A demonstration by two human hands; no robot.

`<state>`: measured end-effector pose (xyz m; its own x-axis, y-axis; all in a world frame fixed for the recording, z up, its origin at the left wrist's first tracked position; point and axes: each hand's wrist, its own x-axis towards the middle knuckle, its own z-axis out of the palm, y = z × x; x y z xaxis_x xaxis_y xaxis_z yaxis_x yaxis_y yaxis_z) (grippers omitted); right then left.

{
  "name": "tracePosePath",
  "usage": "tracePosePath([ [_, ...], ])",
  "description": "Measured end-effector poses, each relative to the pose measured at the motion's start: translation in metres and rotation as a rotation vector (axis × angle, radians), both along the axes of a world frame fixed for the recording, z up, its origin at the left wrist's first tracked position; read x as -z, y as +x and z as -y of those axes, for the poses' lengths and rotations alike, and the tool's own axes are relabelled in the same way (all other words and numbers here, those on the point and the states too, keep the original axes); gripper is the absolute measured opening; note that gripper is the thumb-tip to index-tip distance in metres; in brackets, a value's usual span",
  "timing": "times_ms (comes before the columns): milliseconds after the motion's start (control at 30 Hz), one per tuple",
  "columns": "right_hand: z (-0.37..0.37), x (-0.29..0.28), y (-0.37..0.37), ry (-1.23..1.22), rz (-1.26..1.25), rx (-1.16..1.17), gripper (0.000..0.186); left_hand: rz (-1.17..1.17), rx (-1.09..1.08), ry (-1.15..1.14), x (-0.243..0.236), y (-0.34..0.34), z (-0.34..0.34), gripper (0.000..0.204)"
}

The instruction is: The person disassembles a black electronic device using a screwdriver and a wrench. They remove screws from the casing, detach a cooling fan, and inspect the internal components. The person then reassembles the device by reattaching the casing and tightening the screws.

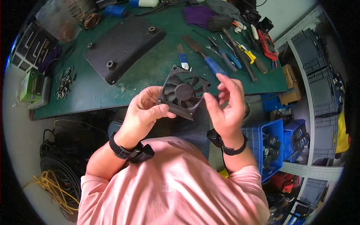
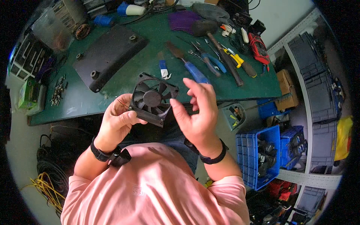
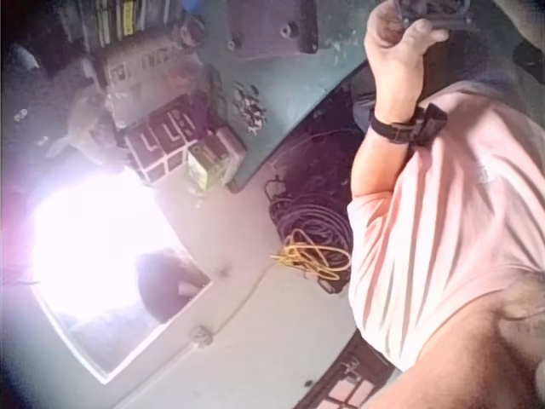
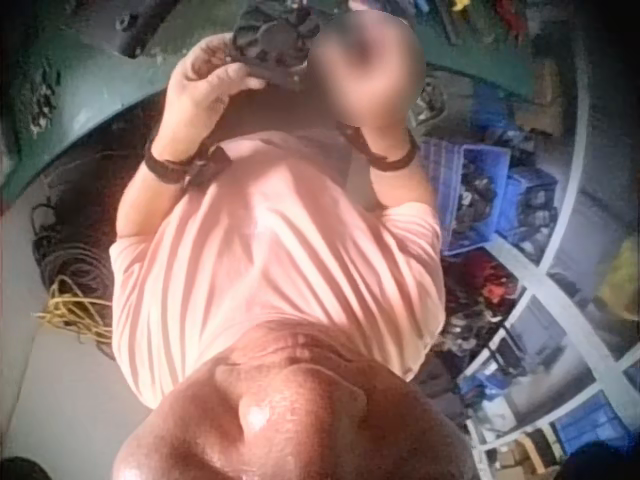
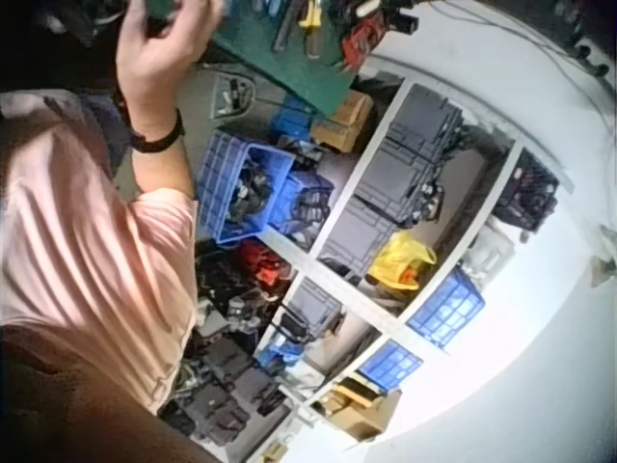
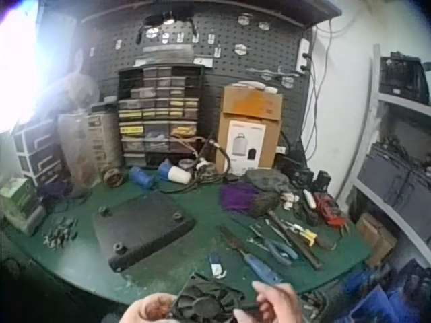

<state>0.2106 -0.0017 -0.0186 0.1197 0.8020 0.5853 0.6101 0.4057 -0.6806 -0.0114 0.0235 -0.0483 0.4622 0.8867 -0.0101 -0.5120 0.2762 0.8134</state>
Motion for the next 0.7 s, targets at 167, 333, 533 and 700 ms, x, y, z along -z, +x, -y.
tracePosePath([
  [167,0.003,0.012,0.016,-0.416,-0.566,-0.340,0.026,0.087,0.110,-0.074,0.009,0.002,-0.004,0.046],
  [333,0.019,0.018,0.038,-0.541,-0.603,-0.277,0.022,-0.141,0.189,-0.033,0.000,0.026,-0.005,0.047],
  [533,0.059,0.047,0.120,-0.572,-0.582,-0.109,0.025,-0.631,0.147,0.340,-0.005,0.037,0.002,0.067],
  [700,0.135,0.193,0.213,-0.781,-0.004,0.591,0.033,-0.802,0.226,0.431,-0.032,0.040,-0.010,0.031],
])
